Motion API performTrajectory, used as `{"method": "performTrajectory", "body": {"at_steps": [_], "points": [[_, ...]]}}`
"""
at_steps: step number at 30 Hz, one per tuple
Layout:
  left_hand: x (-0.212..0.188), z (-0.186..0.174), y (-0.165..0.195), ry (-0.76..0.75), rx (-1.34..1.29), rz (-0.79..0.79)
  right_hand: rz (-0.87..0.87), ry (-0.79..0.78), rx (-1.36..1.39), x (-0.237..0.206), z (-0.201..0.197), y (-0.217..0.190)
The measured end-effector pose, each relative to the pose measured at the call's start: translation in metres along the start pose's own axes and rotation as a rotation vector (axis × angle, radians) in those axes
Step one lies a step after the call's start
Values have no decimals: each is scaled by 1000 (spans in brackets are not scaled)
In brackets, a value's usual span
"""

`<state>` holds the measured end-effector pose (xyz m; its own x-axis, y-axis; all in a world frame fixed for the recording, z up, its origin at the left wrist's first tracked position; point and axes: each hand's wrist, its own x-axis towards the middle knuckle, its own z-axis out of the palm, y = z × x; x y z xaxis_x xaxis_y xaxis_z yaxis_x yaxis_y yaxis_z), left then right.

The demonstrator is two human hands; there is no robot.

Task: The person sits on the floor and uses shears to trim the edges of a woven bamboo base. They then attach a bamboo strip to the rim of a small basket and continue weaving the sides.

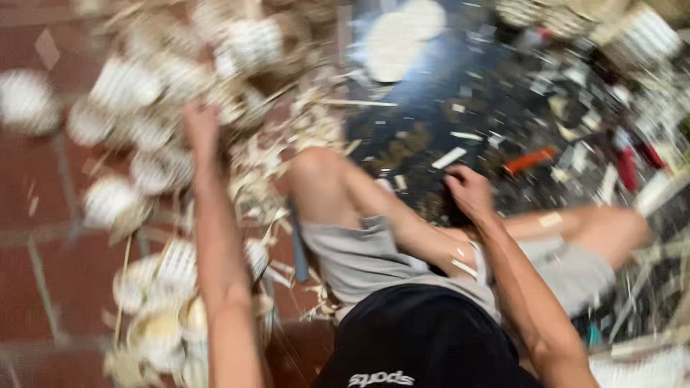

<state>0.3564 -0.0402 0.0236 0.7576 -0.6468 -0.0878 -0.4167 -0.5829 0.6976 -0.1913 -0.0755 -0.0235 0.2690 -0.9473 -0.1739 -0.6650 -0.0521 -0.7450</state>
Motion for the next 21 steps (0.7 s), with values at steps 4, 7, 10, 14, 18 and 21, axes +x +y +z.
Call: {"method": "performTrajectory", "body": {"at_steps": [4,7,10,14,18,21], "points": [[-20,-1,8,10,231,151,114,20,-62,-8,-10,9],[-45,-5,12,-113,-118,-77,115,32,31,-17,-16,17],[-61,-5,17,-81,-36,-151,77,125,41,-23,-22,27],[-75,3,14,-91,-150,-184,83,136,87,-30,-27,38],[-88,10,11,-122,-265,-271,-31,163,152,-44,-54,65],[-101,9,14,-4,-109,-225,-41,457,180,-56,-122,112]]}}
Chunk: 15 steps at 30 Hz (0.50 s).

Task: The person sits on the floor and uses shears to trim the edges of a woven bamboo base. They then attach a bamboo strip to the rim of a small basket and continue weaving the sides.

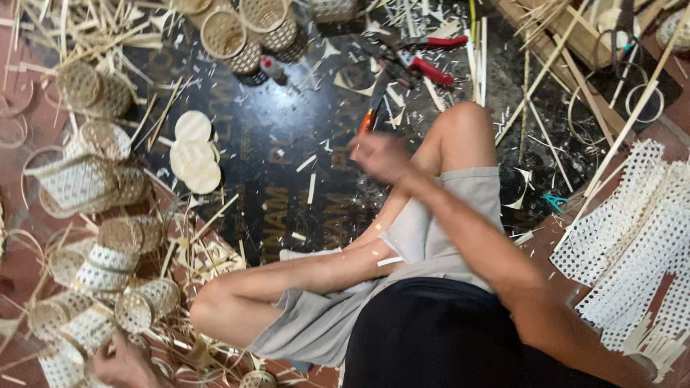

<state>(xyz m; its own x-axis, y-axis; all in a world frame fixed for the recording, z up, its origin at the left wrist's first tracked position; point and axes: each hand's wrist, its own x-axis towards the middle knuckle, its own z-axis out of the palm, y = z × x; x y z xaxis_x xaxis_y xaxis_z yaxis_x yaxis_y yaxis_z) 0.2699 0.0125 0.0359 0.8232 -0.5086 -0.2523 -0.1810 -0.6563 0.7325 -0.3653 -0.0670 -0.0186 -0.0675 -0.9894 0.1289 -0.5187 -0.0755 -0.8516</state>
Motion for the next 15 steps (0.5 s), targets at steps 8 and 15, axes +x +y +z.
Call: {"method": "performTrajectory", "body": {"at_steps": [8,15], "points": [[-164,86,35,176,379,873,244,425,-414,3,-249,113],[-321,272,35,-677,204,718,514,-390,-742,68,-209,104]]}}
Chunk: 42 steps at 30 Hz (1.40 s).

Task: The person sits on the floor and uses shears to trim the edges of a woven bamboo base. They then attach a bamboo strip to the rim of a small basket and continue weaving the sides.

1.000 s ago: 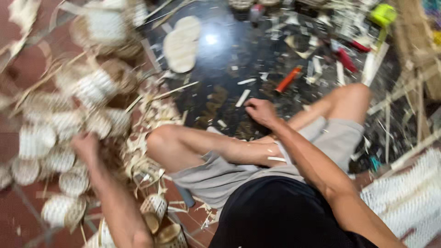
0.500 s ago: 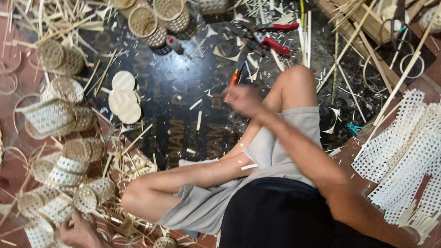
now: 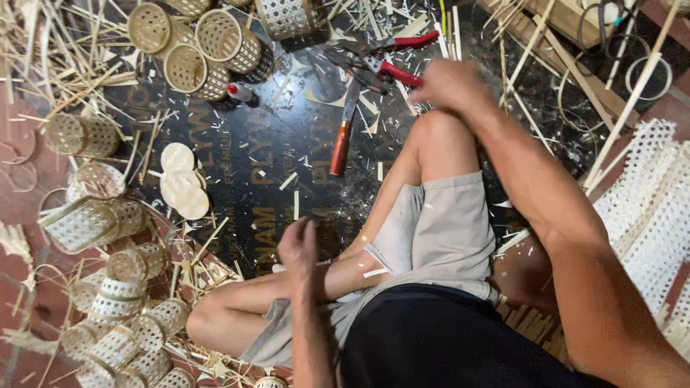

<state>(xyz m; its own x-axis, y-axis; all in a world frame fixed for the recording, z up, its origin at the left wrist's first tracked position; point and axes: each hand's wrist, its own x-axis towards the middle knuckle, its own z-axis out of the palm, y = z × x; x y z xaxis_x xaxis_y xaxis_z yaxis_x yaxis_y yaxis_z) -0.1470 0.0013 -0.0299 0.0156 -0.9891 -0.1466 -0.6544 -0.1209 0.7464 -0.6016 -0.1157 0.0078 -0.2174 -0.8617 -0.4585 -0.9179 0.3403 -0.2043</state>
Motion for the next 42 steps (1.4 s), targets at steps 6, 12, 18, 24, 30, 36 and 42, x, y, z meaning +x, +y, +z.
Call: {"method": "performTrajectory", "body": {"at_steps": [6,12,18,24,30,36,42], "points": [[13,11,-37,-22,-250,-246,-144,188,-165,30,18,-25],[3,-26,-40,55,-361,-56,-225,131,-417,-12,-3,35],[12,-227,-88,640,98,-32,-274,232,45,-90,10,66],[5,-342,-212,940,468,-276,-504,96,345,-103,60,-12],[10,-351,-265,1046,-198,-592,-644,66,342,-114,114,-74],[33,-361,-269,806,-303,-670,-669,338,-232,-121,109,-45],[-10,-374,-264,873,-296,-555,-639,304,-115,-122,103,-45]]}}
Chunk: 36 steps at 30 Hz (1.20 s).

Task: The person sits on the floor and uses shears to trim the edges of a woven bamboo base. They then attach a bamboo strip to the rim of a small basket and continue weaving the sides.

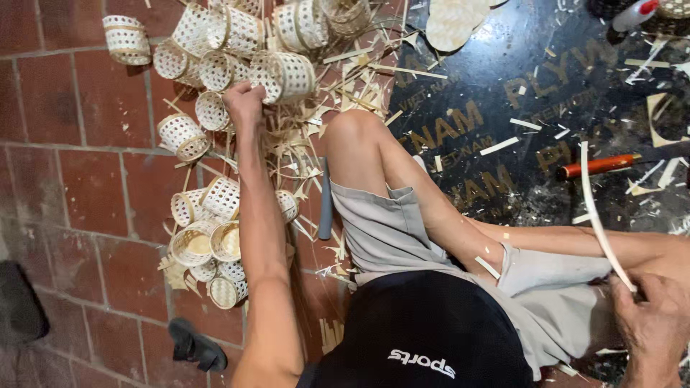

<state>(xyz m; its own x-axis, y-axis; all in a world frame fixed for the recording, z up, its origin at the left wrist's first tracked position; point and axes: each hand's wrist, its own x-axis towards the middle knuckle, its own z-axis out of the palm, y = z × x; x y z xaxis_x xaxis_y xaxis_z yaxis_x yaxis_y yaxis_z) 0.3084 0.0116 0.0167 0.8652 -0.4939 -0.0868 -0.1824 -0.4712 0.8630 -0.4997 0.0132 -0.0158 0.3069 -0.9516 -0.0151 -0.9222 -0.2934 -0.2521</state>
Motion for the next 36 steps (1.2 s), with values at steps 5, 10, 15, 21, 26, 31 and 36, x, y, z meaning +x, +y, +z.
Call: {"method": "performTrajectory", "body": {"at_steps": [5,10,15,21,26,31,36], "points": [[-46,21,54,-96,-104,82,54,63,264,59,-9,-55],[-165,148,105,-297,60,939,15,75,744,119,-12,-124],[-286,256,93,-723,351,877,-60,-8,786,158,24,-154],[-312,265,71,-920,177,482,-19,31,489,137,40,-137],[-328,246,75,-806,369,511,-26,104,372,122,43,-150],[-334,242,83,-927,308,358,24,178,313,115,40,-161],[-339,253,76,-844,371,385,18,164,425,115,36,-156]]}}
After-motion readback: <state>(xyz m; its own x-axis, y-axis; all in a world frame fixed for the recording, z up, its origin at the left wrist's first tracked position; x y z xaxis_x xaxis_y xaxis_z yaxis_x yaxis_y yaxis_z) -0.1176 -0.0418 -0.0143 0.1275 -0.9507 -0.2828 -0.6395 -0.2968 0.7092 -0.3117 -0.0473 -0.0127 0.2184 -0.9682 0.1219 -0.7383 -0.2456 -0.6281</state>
